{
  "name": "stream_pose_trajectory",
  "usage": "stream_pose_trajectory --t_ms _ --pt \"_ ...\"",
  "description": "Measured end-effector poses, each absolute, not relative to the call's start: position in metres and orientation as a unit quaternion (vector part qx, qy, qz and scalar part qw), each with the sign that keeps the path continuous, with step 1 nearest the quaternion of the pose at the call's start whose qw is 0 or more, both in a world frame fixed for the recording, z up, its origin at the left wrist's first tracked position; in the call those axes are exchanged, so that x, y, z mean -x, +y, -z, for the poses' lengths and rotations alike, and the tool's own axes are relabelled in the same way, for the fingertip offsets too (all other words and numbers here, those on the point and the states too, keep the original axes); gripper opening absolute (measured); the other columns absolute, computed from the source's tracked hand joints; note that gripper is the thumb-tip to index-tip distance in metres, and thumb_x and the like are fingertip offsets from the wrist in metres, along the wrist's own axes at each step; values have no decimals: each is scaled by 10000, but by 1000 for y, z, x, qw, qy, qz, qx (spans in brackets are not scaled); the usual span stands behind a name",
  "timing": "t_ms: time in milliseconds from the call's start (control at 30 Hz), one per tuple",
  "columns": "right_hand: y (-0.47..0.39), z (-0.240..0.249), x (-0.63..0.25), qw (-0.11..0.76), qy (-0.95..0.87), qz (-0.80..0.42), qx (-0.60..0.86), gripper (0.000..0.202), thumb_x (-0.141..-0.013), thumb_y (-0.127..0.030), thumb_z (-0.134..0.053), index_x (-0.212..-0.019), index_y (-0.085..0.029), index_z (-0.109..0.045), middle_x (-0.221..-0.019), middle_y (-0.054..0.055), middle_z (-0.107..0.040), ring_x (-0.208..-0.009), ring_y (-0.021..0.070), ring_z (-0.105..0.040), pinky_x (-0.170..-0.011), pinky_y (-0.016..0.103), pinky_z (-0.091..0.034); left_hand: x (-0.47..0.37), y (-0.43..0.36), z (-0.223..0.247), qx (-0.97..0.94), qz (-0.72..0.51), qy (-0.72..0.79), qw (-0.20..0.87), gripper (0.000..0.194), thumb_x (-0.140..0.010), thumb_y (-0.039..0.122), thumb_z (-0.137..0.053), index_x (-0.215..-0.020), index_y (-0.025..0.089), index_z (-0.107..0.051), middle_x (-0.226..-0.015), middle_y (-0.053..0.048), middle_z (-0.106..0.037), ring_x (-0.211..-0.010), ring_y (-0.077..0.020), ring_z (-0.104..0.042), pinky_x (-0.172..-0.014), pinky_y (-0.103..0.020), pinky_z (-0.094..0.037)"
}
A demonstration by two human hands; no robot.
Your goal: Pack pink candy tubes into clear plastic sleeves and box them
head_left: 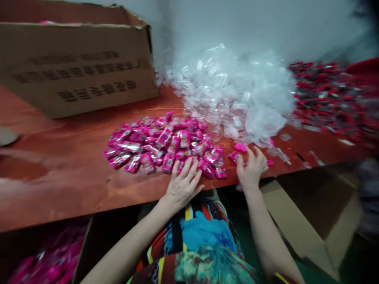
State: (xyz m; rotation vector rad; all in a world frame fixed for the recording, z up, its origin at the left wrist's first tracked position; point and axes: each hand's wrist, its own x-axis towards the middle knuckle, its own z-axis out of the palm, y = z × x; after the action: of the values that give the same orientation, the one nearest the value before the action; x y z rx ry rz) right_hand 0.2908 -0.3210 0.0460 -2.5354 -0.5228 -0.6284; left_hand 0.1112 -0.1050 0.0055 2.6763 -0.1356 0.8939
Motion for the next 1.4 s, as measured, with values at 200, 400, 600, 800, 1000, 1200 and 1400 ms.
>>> stream_pose_trajectory --t_ms 200,400,600,800,1000,1200,1400 --pt "-285 -24 -251 132 -392 76 907 821 -909 -678 -488 -1549 -197 -306 -1586 237 -337 -1442 414 -381 -1095 649 -365 -83 -62 -1 -935 -237 197 176 825 -761 701 -704 -1439 253 -561 -1649 -164 -290 -1544 -439 -99 -1185 -720 61" --pt "-227 -12 -228 127 -481 95 863 887 -783 -724 -657 -1496 -261 -403 -1649 238 -157 -1460 474 -326 -1024 652 -444 -66 -39 9 -912 -189 306 199 948 -667 790 -717 -1471 327 -526 -1678 -142 -221 -1538 -472 -57 -1138 -782 48" --pt "-161 3 -197 123 -610 78 779 621 -872 -573 -655 -1404 -271 -549 -1639 260 -176 -1333 491 -485 -859 587 -541 -33 -19 14 -891 -146 355 240 859 -760 707 -695 -1490 300 -495 -1644 -121 -322 -1511 -461 -183 -1131 -795 -122" --pt "-90 25 -182 159 -728 33 665 559 -904 -470 -651 -1401 -225 -582 -1663 247 -140 -1354 500 -469 -884 606 -540 9 1 26 -873 -173 410 201 649 -859 621 -611 -1368 219 -596 -1594 -121 -418 -1508 -398 -238 -1154 -705 -227" --pt "-15 40 -166 207 -832 -20 514 581 -890 -386 -670 -1436 -232 -547 -1680 191 -140 -1457 436 -368 -1020 582 -490 46 16 34 -828 -209 492 168 538 -875 500 -623 -1307 179 -611 -1565 -145 -455 -1493 -335 -313 -1172 -631 -269" --pt "37 41 -113 198 -877 -92 427 610 -876 -395 -691 -1448 -236 -549 -1673 197 -172 -1472 397 -345 -1058 572 -462 98 21 42 -773 -244 567 143 540 -875 385 -643 -1377 200 -572 -1552 -169 -466 -1475 -333 -362 -1197 -612 -244" --pt "54 32 -31 171 -889 -155 395 677 -883 -343 -694 -1516 -256 -469 -1668 217 -195 -1480 395 -321 -1129 590 -354 165 11 59 -672 -336 632 189 551 -874 296 -592 -1410 188 -528 -1574 -173 -426 -1474 -306 -376 -1204 -540 -315"
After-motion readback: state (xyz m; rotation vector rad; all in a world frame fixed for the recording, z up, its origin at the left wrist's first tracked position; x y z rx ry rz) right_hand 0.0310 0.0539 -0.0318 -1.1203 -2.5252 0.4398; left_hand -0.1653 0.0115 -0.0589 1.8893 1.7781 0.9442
